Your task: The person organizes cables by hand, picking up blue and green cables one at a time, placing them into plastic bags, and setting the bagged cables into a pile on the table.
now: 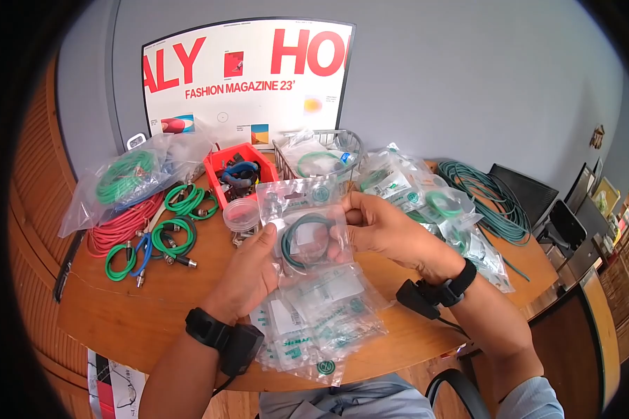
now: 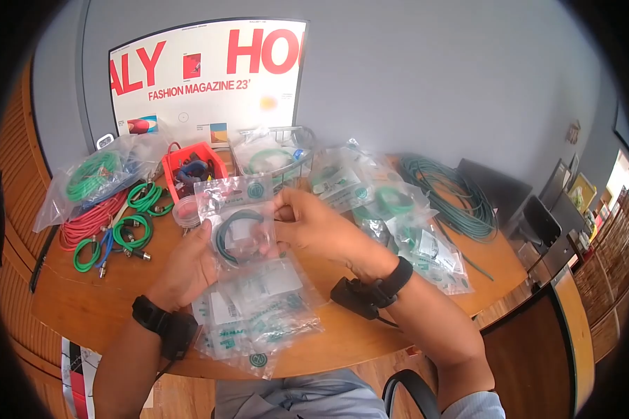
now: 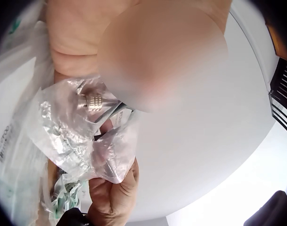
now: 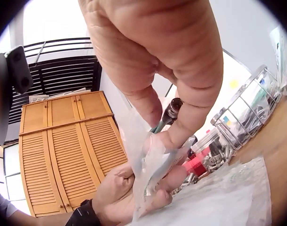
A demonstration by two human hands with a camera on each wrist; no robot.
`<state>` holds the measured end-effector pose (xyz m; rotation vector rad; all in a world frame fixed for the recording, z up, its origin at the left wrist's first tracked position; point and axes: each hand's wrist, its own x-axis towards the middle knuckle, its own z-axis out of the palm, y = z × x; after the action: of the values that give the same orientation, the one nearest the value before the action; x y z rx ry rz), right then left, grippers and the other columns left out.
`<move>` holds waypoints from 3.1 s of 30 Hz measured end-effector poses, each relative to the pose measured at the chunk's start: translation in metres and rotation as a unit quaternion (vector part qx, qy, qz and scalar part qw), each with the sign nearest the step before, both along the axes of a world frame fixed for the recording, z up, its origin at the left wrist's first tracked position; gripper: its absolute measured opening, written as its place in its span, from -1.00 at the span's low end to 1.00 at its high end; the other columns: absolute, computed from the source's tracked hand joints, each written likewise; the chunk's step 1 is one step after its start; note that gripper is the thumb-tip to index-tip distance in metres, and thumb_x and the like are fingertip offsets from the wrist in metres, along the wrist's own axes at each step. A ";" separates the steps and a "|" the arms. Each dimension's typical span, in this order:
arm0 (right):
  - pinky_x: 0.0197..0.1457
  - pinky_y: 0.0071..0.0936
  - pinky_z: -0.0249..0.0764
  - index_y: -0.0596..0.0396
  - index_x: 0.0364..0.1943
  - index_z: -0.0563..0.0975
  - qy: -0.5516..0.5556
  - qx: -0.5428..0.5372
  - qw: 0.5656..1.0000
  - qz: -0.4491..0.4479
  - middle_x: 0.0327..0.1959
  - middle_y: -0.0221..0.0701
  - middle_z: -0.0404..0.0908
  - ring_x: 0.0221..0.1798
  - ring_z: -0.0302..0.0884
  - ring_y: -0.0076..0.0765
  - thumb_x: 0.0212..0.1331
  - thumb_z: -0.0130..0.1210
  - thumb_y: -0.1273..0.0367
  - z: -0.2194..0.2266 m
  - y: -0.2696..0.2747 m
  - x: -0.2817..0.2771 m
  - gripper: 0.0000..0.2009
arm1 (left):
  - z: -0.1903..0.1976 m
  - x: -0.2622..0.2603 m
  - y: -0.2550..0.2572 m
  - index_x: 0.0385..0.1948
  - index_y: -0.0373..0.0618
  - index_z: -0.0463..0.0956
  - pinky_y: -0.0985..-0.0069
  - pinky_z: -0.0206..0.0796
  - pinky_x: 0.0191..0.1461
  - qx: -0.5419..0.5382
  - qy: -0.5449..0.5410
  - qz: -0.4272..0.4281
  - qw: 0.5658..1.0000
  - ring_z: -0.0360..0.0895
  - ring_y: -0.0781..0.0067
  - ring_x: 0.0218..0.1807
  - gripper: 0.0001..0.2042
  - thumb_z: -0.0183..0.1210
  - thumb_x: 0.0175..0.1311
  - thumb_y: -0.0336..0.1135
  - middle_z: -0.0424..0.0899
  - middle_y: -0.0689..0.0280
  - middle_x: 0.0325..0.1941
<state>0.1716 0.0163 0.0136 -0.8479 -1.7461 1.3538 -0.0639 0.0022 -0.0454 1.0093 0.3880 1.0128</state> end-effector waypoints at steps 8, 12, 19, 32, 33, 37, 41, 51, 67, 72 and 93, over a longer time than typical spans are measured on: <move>-0.22 -0.52 0.59 0.28 -0.13 0.47 -0.141 0.020 0.988 -0.053 -0.28 -0.34 0.64 -0.24 0.65 -0.49 0.33 0.11 0.49 -0.001 0.007 0.019 -0.86 | 0.004 0.001 -0.003 0.38 -0.16 0.19 0.11 0.44 0.31 -0.003 -0.013 -0.001 1.000 0.47 0.24 0.32 -0.51 -0.23 0.62 -0.02 0.43 0.19 0.36; -0.09 -0.68 0.45 0.18 -0.07 0.50 -0.078 0.062 0.995 0.028 -0.24 -0.49 0.64 -0.16 0.58 -0.65 0.36 0.13 0.45 0.000 0.004 0.010 -0.85 | 0.003 -0.001 -0.003 0.39 -0.17 0.18 0.13 0.43 0.32 -0.008 -0.003 -0.051 0.999 0.47 0.24 0.34 -0.50 -0.23 0.62 -0.02 0.43 0.19 0.36; -0.07 -0.64 0.47 0.19 -0.03 0.50 -0.028 -0.033 0.999 0.006 -0.18 -0.44 0.65 -0.13 0.59 -0.62 0.40 0.09 0.45 0.005 -0.006 0.009 -0.85 | 0.003 0.002 -0.002 0.40 -0.20 0.17 0.13 0.45 0.31 0.007 -0.016 -0.036 0.999 0.49 0.23 0.32 -0.48 -0.22 0.62 -0.01 0.44 0.16 0.36; -0.09 -0.55 0.56 0.28 -0.03 0.41 0.041 -0.042 0.998 -0.008 -0.13 -0.22 0.69 -0.08 0.69 -0.43 0.30 0.09 0.54 -0.003 -0.007 0.003 -0.79 | 0.006 0.002 -0.004 0.41 -0.22 0.17 0.22 0.43 0.34 0.007 -0.009 -0.031 0.999 0.48 0.29 0.32 -0.44 -0.23 0.60 0.04 0.46 0.17 0.33; -0.09 -0.55 0.56 0.28 -0.03 0.41 0.041 -0.042 0.998 -0.008 -0.13 -0.22 0.69 -0.08 0.69 -0.43 0.30 0.09 0.54 -0.003 -0.007 0.003 -0.79 | 0.005 0.002 -0.003 0.42 -0.22 0.16 0.22 0.43 0.34 0.013 -0.008 -0.035 0.999 0.48 0.29 0.32 -0.43 -0.24 0.61 0.04 0.46 0.17 0.34; -0.12 -0.61 0.53 0.21 -0.07 0.45 -0.003 0.011 1.000 -0.019 -0.16 -0.30 0.69 -0.14 0.65 -0.53 0.31 0.13 0.56 -0.011 -0.001 0.007 -0.83 | 0.002 0.000 -0.001 0.43 -0.21 0.14 0.19 0.42 0.35 0.014 -0.001 -0.061 0.998 0.47 0.28 0.34 -0.41 -0.27 0.61 0.07 0.43 0.16 0.37; -0.13 -0.59 0.56 0.19 -0.14 0.48 -0.035 0.053 0.995 -0.080 -0.21 -0.33 0.69 -0.20 0.64 -0.51 0.25 0.20 0.55 -0.013 0.001 0.009 -0.84 | 0.005 0.002 -0.003 0.45 -0.18 0.10 0.09 0.42 0.33 0.002 -0.013 -0.056 0.998 0.46 0.20 0.35 -0.34 -0.33 0.57 0.18 0.40 0.14 0.40; -0.08 -0.51 0.64 0.22 -0.15 0.48 0.019 -0.005 0.998 -0.055 -0.26 -0.29 0.68 -0.21 0.67 -0.44 0.18 0.25 0.54 -0.005 -0.003 0.010 -0.78 | 0.009 0.002 -0.006 0.46 -0.15 0.09 0.01 0.38 0.37 -0.010 -0.055 -0.094 0.994 0.43 0.09 0.38 -0.28 -0.39 0.54 0.27 0.38 0.11 0.42; -0.23 -0.66 0.52 0.16 -0.18 0.46 -0.008 -0.018 0.994 -0.104 -0.30 -0.42 0.61 -0.29 0.58 -0.60 0.23 0.17 0.55 -0.003 -0.006 0.005 -0.86 | 0.008 0.003 -0.005 0.44 -0.13 0.13 0.07 0.42 0.35 0.040 0.033 -0.060 0.997 0.44 0.21 0.37 -0.18 -0.38 0.42 0.41 0.42 0.16 0.39; -0.21 -0.67 0.51 0.14 -0.18 0.45 0.070 -0.019 0.987 -0.146 -0.26 -0.42 0.58 -0.26 0.58 -0.60 0.26 0.15 0.54 0.000 -0.015 -0.003 -0.87 | 0.011 0.007 -0.006 0.48 -0.10 0.00 -0.06 0.37 0.39 0.012 -0.031 -0.075 0.997 0.36 0.10 0.43 -0.14 -0.44 0.37 0.45 0.33 0.13 0.44; -0.22 -0.54 0.65 0.20 -0.25 0.45 0.016 0.075 0.983 -0.169 -0.33 -0.35 0.63 -0.28 0.66 -0.50 0.23 0.18 0.56 -0.012 -0.008 0.006 -0.88 | 0.004 0.005 -0.002 0.46 -0.18 0.04 0.00 0.36 0.40 0.003 -0.001 -0.051 0.999 0.41 0.06 0.40 -0.34 -0.42 0.57 0.18 0.37 0.04 0.41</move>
<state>0.1776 0.0080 0.0020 -0.9804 -1.5719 0.9954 -0.0591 0.0001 -0.0410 1.0230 0.3292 0.9230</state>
